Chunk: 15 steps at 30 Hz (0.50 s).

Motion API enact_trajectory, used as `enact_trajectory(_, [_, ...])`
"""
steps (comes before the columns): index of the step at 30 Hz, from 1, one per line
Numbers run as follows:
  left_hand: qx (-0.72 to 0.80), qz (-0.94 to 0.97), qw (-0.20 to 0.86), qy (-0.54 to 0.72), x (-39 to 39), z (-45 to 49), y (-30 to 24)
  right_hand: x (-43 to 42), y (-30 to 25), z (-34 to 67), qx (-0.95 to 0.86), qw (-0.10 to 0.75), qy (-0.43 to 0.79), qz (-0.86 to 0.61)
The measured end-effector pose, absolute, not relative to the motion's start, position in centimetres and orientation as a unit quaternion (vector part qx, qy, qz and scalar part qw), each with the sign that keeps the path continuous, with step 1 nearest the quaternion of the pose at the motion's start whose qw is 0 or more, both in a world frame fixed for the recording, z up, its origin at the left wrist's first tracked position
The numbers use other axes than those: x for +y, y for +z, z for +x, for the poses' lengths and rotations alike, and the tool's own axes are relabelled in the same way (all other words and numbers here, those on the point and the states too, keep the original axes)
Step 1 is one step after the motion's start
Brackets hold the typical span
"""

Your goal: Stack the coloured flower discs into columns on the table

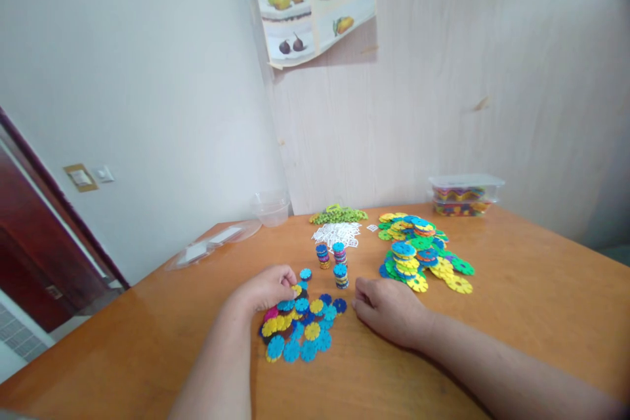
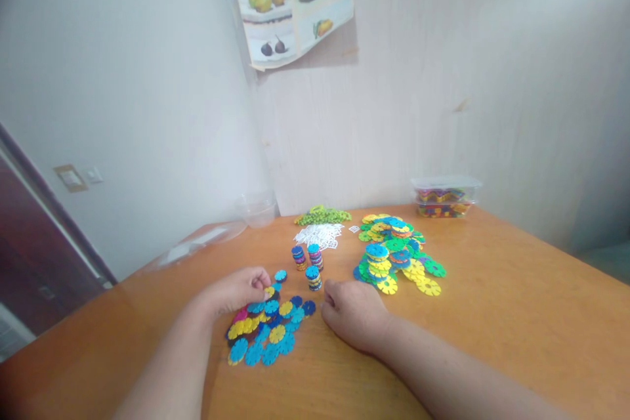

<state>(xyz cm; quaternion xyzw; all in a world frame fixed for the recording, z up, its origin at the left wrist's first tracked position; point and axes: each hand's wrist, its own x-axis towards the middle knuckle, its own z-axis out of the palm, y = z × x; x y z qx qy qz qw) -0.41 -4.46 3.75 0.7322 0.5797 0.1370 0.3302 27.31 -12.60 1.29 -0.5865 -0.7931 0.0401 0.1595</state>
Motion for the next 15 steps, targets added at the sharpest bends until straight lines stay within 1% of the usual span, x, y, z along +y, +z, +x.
enact_trajectory(6, [0.578, 0.725, 0.337, 0.160, -4.6, -0.8, 4.0, -12.6, 1.4, 27.3, -0.794, 0.166, 0.052, -0.583])
enact_trajectory(10, [0.571, 0.697, 0.362, 0.242, -4.3, -1.0, 4.4, -12.7, 1.6, 27.2, -0.794, 0.171, 0.055, -0.581])
enact_trajectory(15, [0.584, 0.641, 0.365, 0.340, -3.8, 0.0, 4.2, -12.7, 1.4, 27.2, -0.793, 0.175, 0.041, -0.582])
